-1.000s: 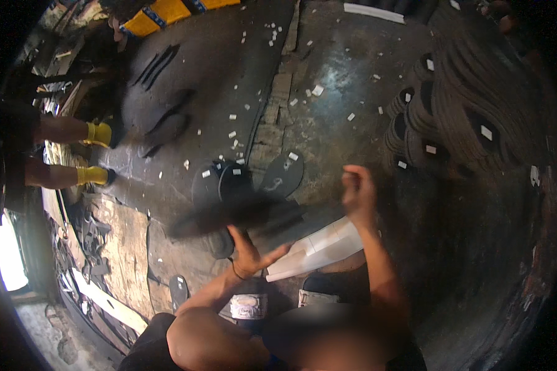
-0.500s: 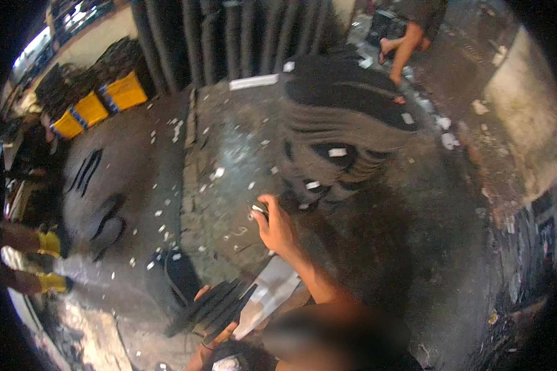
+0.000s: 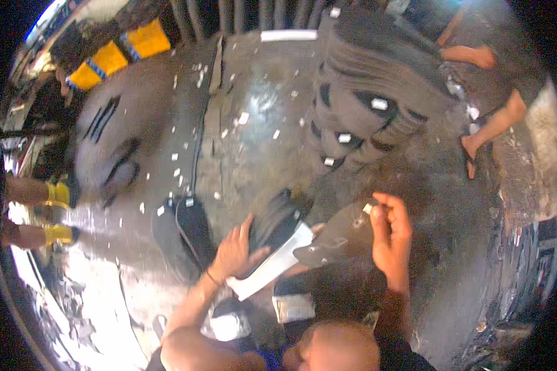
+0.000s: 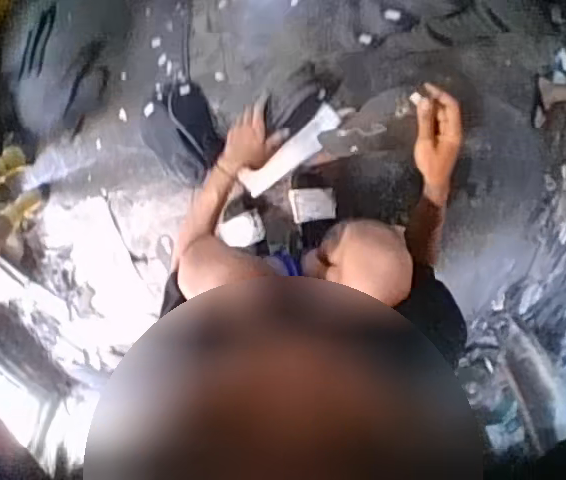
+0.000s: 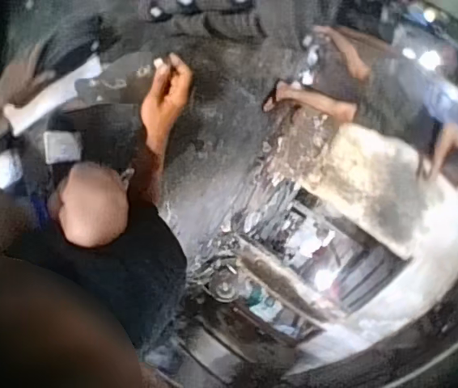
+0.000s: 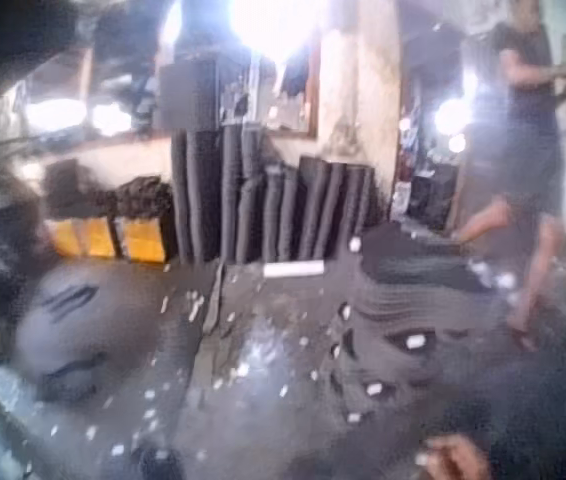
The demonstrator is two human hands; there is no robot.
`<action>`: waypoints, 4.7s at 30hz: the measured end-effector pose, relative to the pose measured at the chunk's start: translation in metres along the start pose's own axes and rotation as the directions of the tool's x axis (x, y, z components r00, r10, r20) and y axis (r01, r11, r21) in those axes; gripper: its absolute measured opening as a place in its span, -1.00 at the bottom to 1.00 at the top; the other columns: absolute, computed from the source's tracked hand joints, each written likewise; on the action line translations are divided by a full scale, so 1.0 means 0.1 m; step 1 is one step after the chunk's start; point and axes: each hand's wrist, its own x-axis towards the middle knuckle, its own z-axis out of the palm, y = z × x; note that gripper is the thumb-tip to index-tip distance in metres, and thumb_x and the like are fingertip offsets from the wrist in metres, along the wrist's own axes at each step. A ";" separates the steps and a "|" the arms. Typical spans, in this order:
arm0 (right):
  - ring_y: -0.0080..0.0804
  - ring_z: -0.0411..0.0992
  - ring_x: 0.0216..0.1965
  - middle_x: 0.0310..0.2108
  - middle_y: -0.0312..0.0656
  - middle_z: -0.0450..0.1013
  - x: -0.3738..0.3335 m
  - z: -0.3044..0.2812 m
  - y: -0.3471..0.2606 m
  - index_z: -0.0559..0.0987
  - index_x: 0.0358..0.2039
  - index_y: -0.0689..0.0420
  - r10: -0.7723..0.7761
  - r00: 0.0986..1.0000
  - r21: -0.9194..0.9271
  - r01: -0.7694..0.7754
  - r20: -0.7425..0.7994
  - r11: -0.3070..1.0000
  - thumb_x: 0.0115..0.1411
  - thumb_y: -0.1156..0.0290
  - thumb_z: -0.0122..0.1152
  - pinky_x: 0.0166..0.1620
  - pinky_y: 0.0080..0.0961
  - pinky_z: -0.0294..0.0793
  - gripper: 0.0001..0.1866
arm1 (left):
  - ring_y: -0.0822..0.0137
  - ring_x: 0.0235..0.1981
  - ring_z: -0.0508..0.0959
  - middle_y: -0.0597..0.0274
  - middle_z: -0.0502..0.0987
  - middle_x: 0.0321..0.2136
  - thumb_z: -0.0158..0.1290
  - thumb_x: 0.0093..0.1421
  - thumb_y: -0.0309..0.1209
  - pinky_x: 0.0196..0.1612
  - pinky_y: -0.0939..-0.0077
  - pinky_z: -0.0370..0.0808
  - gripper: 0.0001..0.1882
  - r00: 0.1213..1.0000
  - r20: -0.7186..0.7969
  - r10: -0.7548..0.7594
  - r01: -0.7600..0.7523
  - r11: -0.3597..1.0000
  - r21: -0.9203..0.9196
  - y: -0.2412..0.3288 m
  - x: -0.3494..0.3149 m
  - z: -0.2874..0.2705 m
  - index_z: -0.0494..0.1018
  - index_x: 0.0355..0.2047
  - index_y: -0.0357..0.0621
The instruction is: The person sits on the floor and applies small white labels to black shoe soles one at a time. They peel labels from a sheet, press them onto each sole, and stack the labeled soles into a pile.
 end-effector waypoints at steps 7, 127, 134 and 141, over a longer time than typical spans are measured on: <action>-0.63 0.45 -0.11 -0.12 -0.35 0.55 0.15 0.62 0.41 0.53 0.14 0.18 0.113 0.940 0.347 -0.228 0.323 0.910 0.47 0.37 0.16 -0.01 -0.59 0.44 -0.70 | -0.10 0.21 0.47 -0.19 0.48 0.17 0.20 0.27 0.12 0.29 0.08 0.35 -0.22 0.998 -0.038 -0.058 0.050 0.982 -0.182 -0.22 0.12 -0.17 0.40 0.26 -0.26; -0.10 0.58 -0.13 -0.11 -0.03 0.58 0.23 1.68 1.51 0.64 0.06 0.16 -0.183 0.917 -0.187 0.262 0.356 0.947 0.37 0.47 0.17 -0.05 -0.32 0.59 -0.72 | -0.14 0.29 0.33 -0.09 0.31 0.34 0.38 0.09 -0.33 0.33 -0.03 0.30 -0.39 0.963 -0.224 0.150 -0.160 0.987 -0.026 -0.23 -0.52 0.43 0.45 0.14 -0.16; 0.00 0.60 -0.14 -0.12 0.00 0.61 0.18 1.68 1.29 0.63 -0.09 0.18 -0.223 0.959 -0.142 0.248 0.173 0.958 0.31 0.50 0.26 -0.09 -0.23 0.60 -0.82 | -0.13 0.29 0.34 -0.09 0.33 0.32 0.39 0.09 -0.31 0.32 -0.02 0.32 -0.43 0.958 -0.245 0.150 -0.163 0.986 -0.035 -0.23 -0.53 0.47 0.48 0.10 -0.14; -0.25 0.61 -0.41 -0.44 -0.11 0.60 -0.18 1.99 0.76 0.59 -0.23 0.13 -0.070 0.913 0.090 0.037 0.402 0.995 0.32 0.42 0.30 -0.31 -0.34 0.53 -0.92 | -0.16 0.26 0.37 -0.12 0.36 0.28 0.38 0.12 -0.31 0.30 -0.01 0.32 -0.47 0.956 -0.247 0.159 -0.182 0.981 -0.070 -0.27 -0.53 0.44 0.46 0.04 -0.20</action>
